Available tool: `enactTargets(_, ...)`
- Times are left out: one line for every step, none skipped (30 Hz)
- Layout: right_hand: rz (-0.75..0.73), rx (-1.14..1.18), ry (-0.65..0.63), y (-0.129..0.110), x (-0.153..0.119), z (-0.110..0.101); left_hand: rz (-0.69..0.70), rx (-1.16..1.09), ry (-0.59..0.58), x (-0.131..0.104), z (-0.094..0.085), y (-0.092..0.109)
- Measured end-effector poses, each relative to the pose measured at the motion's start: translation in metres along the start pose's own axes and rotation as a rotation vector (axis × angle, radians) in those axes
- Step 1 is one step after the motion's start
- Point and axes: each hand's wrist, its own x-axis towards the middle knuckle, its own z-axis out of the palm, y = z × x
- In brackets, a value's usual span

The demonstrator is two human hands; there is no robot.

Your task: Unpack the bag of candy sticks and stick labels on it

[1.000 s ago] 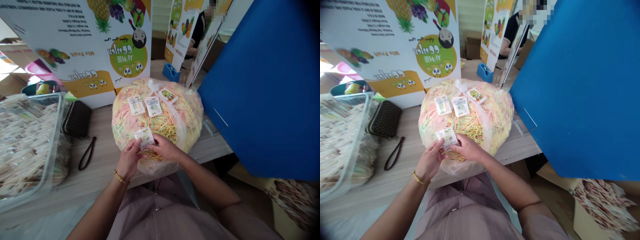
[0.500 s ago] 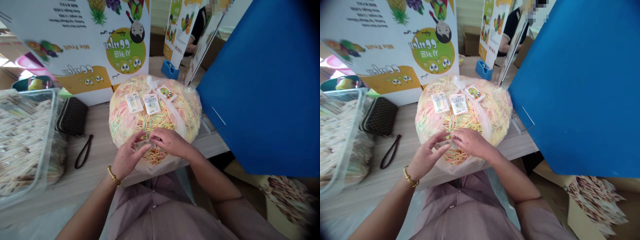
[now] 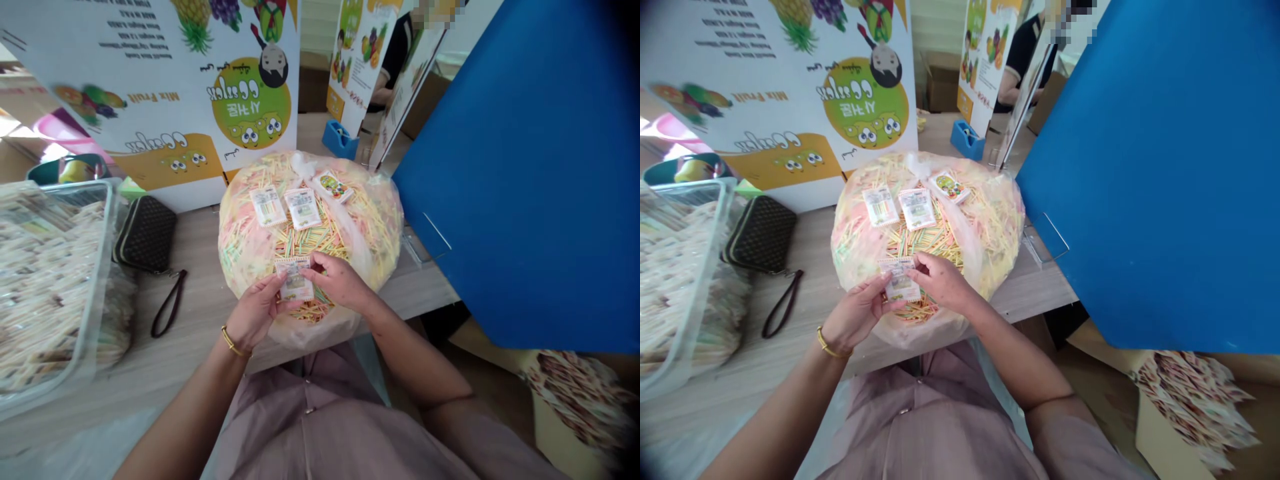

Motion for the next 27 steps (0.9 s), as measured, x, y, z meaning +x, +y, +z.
enactTargets(0.002, 0.017, 0.004, -0.001, 0.0, 0.001, 0.023, -0.007, 0.014, 0.001, 0.0, -0.001)
enactTargets(0.002, 0.045, 0.012, -0.001, 0.0, 0.001, 0.05, -0.002, 0.033, 0.003, 0.0, -0.002)
enactTargets(0.0, 0.077, 0.023, -0.002, 0.001, 0.002, 0.075, 0.008, 0.052, 0.005, 0.0, -0.004)
enactTargets(-0.005, 0.102, 0.029, -0.002, 0.001, 0.002, 0.093, 0.02, 0.068, 0.006, 0.0, -0.006)
enactTargets(-0.013, 0.11, 0.034, -0.003, 0.002, 0.002, 0.107, 0.031, 0.082, 0.007, -0.001, -0.008)
enactTargets(-0.025, 0.1, 0.034, -0.003, 0.002, 0.001, 0.116, 0.04, 0.094, 0.008, -0.001, -0.01)
enactTargets(-0.037, 0.077, 0.031, -0.003, 0.003, 0.001, 0.122, 0.046, 0.105, 0.009, -0.002, -0.012)
enactTargets(-0.05, 0.054, 0.025, -0.003, 0.004, 0.002, 0.127, 0.048, 0.115, 0.01, -0.002, -0.014)
enactTargets(-0.059, 0.036, 0.021, -0.002, 0.006, 0.002, 0.128, 0.047, 0.122, 0.011, -0.002, -0.016)
enactTargets(-0.064, 0.026, 0.02, -0.001, 0.007, 0.003, 0.13, 0.043, 0.13, 0.011, -0.002, -0.017)
enactTargets(-0.062, 0.025, 0.022, 0.0, 0.008, 0.004, 0.132, 0.037, 0.135, 0.011, -0.002, -0.018)
enactTargets(-0.056, 0.03, 0.021, 0.001, 0.009, 0.005, 0.133, 0.031, 0.14, 0.011, -0.001, -0.018)
enactTargets(-0.048, 0.041, 0.021, 0.002, 0.009, 0.006, 0.132, 0.026, 0.143, 0.011, 0.0, -0.018)
enactTargets(-0.04, 0.059, 0.023, 0.002, 0.01, 0.006, 0.13, 0.022, 0.147, 0.01, 0.001, -0.018)
enactTargets(-0.032, 0.086, 0.028, 0.003, 0.01, 0.005, 0.13, 0.018, 0.154, 0.009, 0.001, -0.017)
enactTargets(-0.025, 0.117, 0.034, 0.002, 0.009, 0.003, 0.133, 0.013, 0.165, 0.009, 0.0, -0.016)
enactTargets(-0.019, 0.144, 0.043, 0.002, 0.008, 0.0, 0.142, 0.004, 0.179, 0.008, -0.002, -0.014)
enactTargets(-0.009, 0.155, 0.055, 0.002, 0.007, -0.004, 0.155, -0.008, 0.196, 0.007, -0.004, -0.013)
enactTargets(0.005, 0.139, 0.066, 0.003, 0.004, -0.008, 0.169, -0.023, 0.214, 0.006, -0.008, -0.011)
enactTargets(0.02, 0.09, 0.07, 0.004, 0.001, -0.013, 0.179, -0.043, 0.233, 0.006, -0.013, -0.01)
enactTargets(0.036, 0.009, 0.063, 0.006, -0.003, -0.017, 0.181, -0.064, 0.25, 0.005, -0.017, -0.01)
enactTargets(0.053, -0.089, 0.046, 0.009, -0.008, -0.02, 0.178, -0.085, 0.266, 0.004, -0.022, -0.01)
enactTargets(0.072, -0.191, 0.019, 0.013, -0.014, -0.022, 0.174, -0.103, 0.281, 0.003, -0.027, -0.01)
enactTargets(0.092, -0.285, -0.019, 0.017, -0.02, -0.022, 0.17, -0.117, 0.292, 0.001, -0.03, -0.011)
enactTargets(0.115, -0.361, -0.059, 0.021, -0.026, -0.022, 0.17, -0.126, 0.3, 0.0, -0.033, -0.012)
enactTargets(0.141, -0.416, -0.093, 0.024, -0.032, -0.02, 0.174, -0.125, 0.305, -0.001, -0.035, -0.014)
enactTargets(0.166, -0.453, -0.117, 0.027, -0.037, -0.018, 0.18, -0.117, 0.306, -0.003, -0.036, -0.016)
